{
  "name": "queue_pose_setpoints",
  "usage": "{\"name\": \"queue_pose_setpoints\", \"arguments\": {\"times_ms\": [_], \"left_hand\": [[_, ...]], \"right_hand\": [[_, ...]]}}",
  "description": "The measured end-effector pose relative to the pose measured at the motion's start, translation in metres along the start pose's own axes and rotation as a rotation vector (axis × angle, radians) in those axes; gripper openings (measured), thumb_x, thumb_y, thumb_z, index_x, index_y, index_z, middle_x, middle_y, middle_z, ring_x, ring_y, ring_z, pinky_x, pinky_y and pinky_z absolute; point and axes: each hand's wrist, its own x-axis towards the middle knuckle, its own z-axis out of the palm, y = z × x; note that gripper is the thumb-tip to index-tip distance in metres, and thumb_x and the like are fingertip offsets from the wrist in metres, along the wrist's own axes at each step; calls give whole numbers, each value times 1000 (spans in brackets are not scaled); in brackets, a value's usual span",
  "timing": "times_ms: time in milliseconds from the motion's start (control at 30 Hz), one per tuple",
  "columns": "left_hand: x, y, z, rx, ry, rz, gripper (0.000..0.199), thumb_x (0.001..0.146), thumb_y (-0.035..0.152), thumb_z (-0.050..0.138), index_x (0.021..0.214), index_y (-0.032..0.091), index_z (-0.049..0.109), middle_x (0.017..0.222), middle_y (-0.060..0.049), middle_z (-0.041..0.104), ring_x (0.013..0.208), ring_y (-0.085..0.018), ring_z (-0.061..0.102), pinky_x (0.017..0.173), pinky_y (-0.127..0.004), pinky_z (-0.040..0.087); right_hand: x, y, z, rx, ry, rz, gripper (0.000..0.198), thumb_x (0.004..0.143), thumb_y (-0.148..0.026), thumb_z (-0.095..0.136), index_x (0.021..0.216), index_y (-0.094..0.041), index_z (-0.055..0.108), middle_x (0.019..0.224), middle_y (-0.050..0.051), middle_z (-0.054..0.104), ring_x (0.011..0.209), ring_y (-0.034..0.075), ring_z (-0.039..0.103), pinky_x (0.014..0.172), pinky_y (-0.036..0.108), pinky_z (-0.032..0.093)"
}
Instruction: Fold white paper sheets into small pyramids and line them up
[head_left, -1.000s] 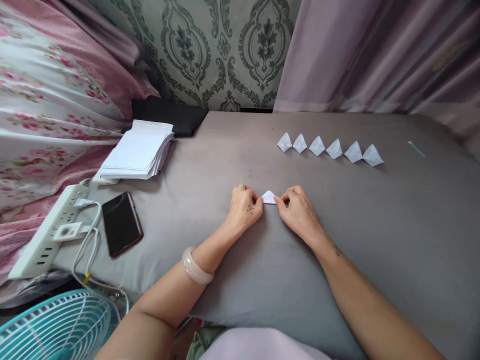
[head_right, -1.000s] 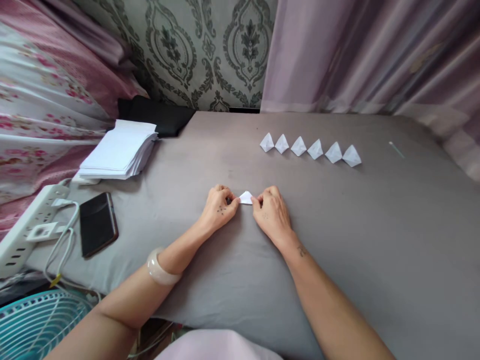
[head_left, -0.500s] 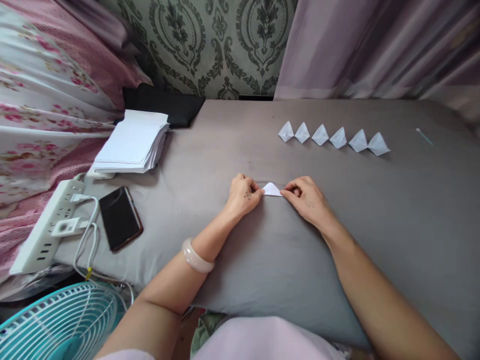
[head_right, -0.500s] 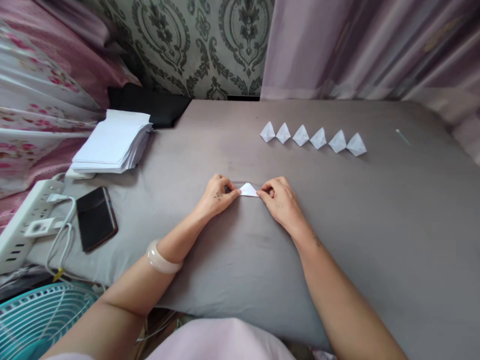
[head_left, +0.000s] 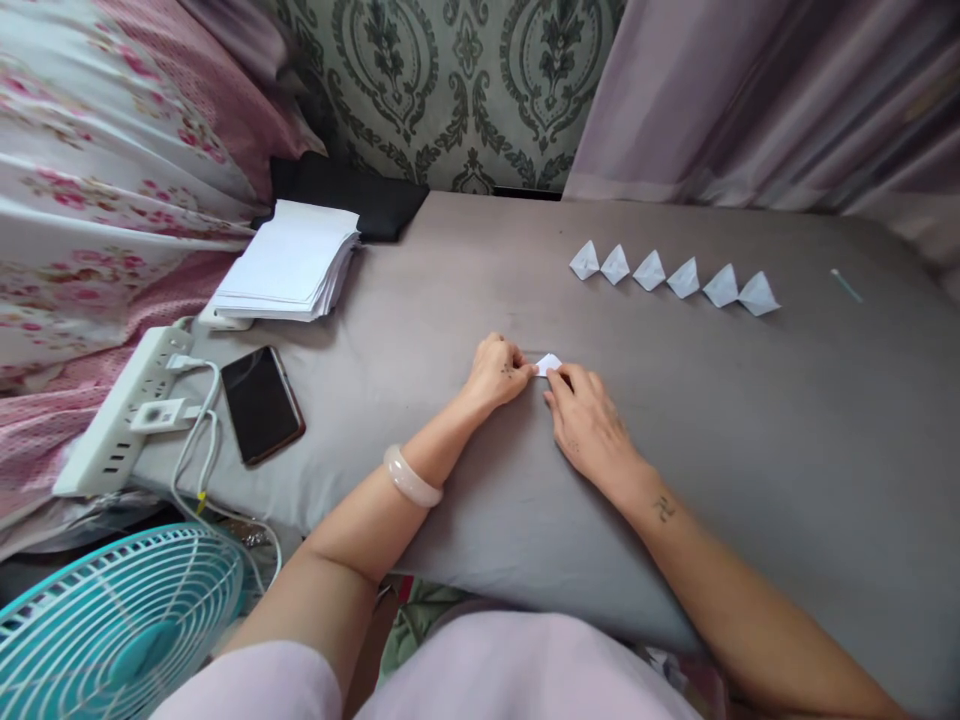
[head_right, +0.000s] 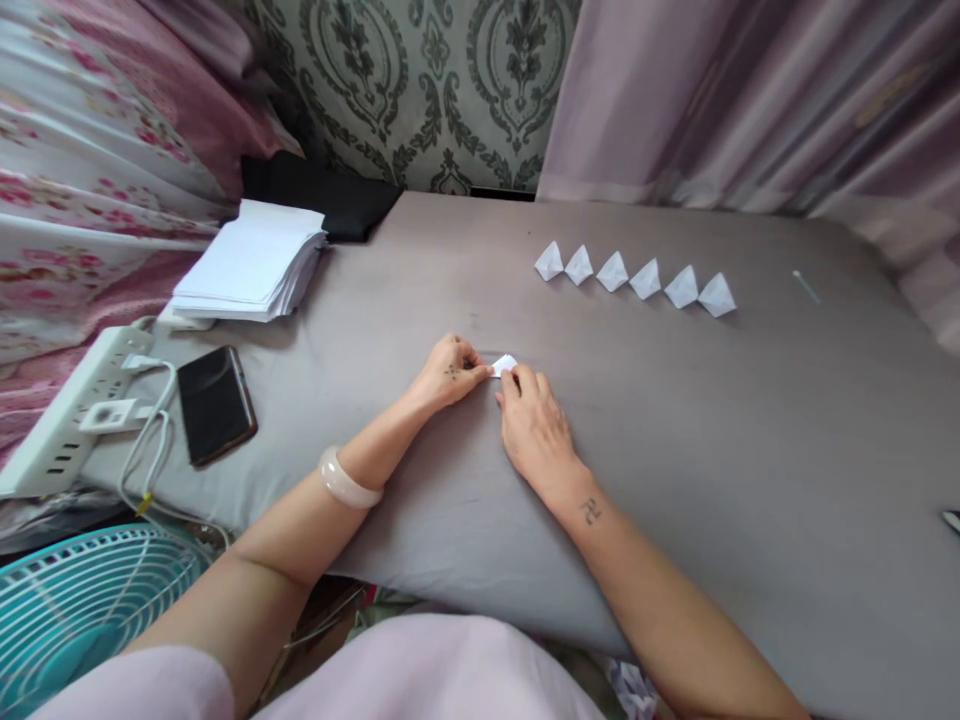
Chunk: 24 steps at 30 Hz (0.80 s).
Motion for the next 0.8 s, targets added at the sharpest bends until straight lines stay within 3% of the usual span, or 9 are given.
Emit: {"name": "queue_pose_setpoints", "arguments": {"times_ms": [200,467,567,800], "left_hand": [[0,-8,-4,-44,-73,118,10,78,17,60,74,15,69,85,-7,58,90,-19,54,90,-36,45],[-1,-3,0,11,-45,29,8,77,16,61,84,15,66,99,-9,52,101,-22,51,94,-37,44],[-2,-4,1,-6,-46,47,14,78,16,61,91,17,66,101,-8,50,100,-21,51,94,-38,43],[-3,1,9,-13,34,21,15,75,29,71,82,16,68,100,-8,51,99,-23,50,92,-38,43]], "right_hand": [[2,16,-4,49,-45,-6,35,94,-25,39,123,-21,58,118,12,58,101,27,54,82,41,48],[2,16,-8,45,-70,2,37,94,-24,40,127,-22,57,118,12,58,101,27,54,79,41,48],[7,19,-8,90,-59,9,34,94,-25,41,120,-22,62,114,11,60,102,27,54,84,42,47],[17,35,4,320,59,49,25,91,-28,48,97,-24,72,100,7,63,97,21,57,86,37,46]]}}
